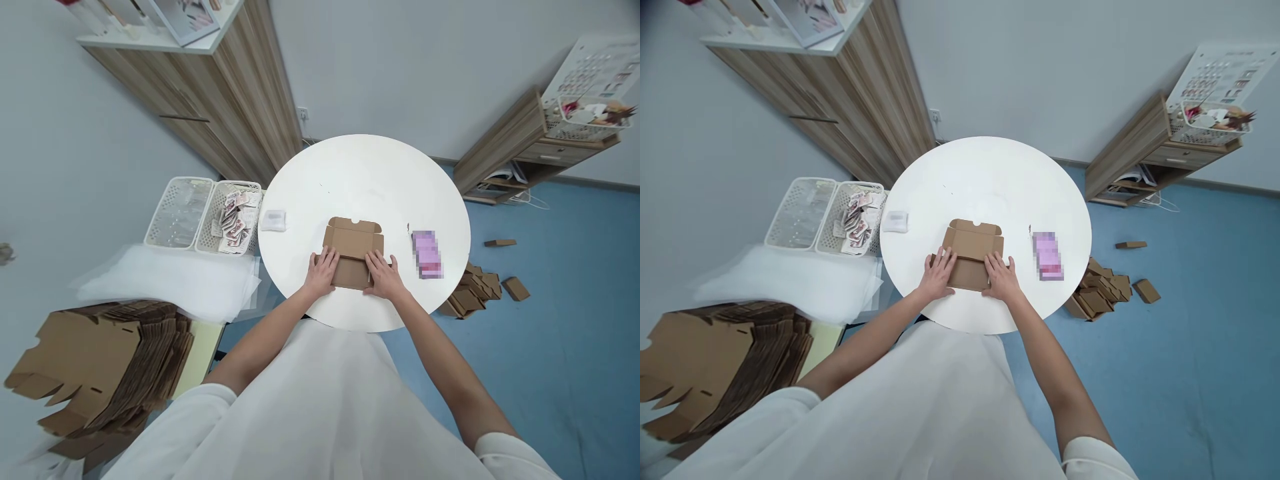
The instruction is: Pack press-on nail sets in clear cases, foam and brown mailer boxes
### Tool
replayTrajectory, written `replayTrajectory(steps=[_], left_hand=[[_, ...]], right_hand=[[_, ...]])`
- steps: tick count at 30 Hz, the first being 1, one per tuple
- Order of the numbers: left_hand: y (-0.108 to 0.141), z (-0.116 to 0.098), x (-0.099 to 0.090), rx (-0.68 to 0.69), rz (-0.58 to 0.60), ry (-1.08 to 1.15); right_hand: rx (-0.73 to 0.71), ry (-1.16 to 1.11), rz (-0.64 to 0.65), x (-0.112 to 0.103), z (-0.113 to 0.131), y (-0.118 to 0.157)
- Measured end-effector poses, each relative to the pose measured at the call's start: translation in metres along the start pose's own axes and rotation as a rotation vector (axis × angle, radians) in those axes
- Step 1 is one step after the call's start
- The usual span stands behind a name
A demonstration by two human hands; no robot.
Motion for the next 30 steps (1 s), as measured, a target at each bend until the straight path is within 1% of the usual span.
replayTrajectory(steps=[2,4,6,7,8,10,12,15,18,23,30], left_hand=[[0.011,0.008,-0.003,-0.114,-0.038,0.053],[0.028,0.022,-0.001,-0.315,-0.079,0.130],[0.047,0.040,0.006,-0.559,-0.092,0.242],[0.055,0.047,0.011,-0.638,-0.072,0.321],[0.061,0.052,0.017,-0.674,-0.052,0.396],[0.066,0.059,0.026,-0.672,-0.084,0.493],[0.064,0.062,0.032,-0.671,-0.139,0.568],[0.057,0.063,0.037,-0.755,-0.178,0.662],[0.052,0.062,0.035,-0.791,-0.212,0.675],[0.052,0.061,0.026,-0.725,-0.236,0.640],[0.051,0.065,0.021,-0.789,-0.241,0.706]], right_hand=[[0.011,-0.005,0.007,0.000,0.000,-0.003],[0.019,-0.013,0.010,0.000,0.001,-0.005],[0.023,-0.021,0.009,0.000,0.002,-0.006],[0.023,-0.024,0.008,0.000,0.002,-0.006],[0.023,-0.028,0.006,0.000,0.003,-0.006],[0.019,-0.033,0.001,0.002,0.006,-0.006],[0.014,-0.034,-0.003,0.003,0.008,-0.007],[0.006,-0.028,0.000,0.004,0.012,-0.008],[0.001,-0.025,0.006,0.004,0.014,-0.008],[-0.002,-0.025,-0.003,0.001,0.015,-0.006],[-0.016,-0.019,0.000,0.000,0.017,-0.006]])
Point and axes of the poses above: each hand's wrist, its own y-axis away from the middle knuckle, its own x-axis out of the palm, z = x × y, the point moved 3 cm from there along -y, towards the middle knuckle, and after that the axes turned 12 degrees about -z, right-handed, at the moved point
